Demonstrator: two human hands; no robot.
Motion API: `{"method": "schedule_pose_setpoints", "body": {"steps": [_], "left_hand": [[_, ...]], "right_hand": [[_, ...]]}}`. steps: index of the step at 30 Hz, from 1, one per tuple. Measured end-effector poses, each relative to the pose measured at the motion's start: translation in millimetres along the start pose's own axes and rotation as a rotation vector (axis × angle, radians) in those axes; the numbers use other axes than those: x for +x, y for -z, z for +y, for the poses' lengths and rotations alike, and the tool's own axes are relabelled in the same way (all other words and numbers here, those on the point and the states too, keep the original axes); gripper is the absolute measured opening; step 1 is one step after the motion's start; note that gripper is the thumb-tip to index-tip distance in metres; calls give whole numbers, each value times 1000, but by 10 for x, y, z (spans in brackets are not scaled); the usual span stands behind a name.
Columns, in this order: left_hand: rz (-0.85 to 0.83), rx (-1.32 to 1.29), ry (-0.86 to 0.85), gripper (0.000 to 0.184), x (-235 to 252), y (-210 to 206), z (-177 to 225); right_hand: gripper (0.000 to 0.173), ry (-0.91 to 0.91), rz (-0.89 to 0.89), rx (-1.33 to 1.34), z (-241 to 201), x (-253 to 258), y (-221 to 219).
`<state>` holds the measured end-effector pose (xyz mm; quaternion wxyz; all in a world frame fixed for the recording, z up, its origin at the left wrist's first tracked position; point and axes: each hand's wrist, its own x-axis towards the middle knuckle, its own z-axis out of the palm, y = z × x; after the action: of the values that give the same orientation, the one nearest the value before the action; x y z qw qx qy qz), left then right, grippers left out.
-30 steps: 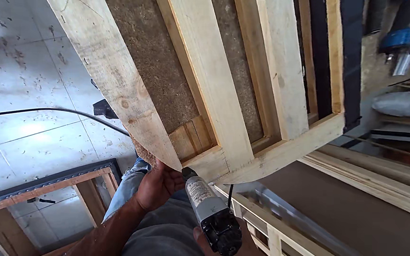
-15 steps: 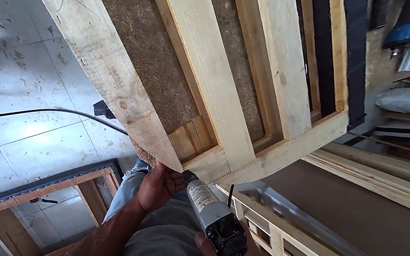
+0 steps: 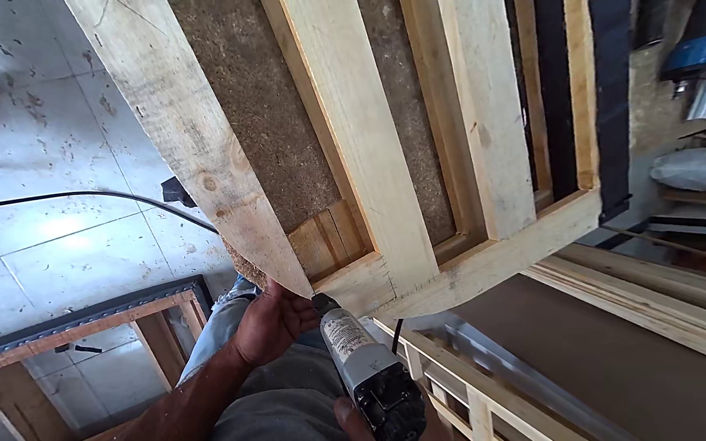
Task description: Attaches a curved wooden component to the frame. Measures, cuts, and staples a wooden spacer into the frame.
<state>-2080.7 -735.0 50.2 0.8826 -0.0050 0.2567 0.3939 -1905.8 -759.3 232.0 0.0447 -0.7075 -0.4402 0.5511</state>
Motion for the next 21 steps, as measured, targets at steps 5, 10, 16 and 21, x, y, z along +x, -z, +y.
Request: {"method": "schedule_pose_setpoints", "body": {"steps": [5,10,16,21], "left_hand": [[-2,18,-2,72,-12,-33,15],[-14,-7,6,74,-4,3,2],[7,-14,8,75,5,42,-20],[-13,-26,5,74,4,34,-13]], "right_hand": [[45,3,1,0,-26,-11,-3],[44,0,0,-8,3,-6,-14],[42,3,3,-17,39,16,19],[43,3,-23,-24,12,73,19]]}}
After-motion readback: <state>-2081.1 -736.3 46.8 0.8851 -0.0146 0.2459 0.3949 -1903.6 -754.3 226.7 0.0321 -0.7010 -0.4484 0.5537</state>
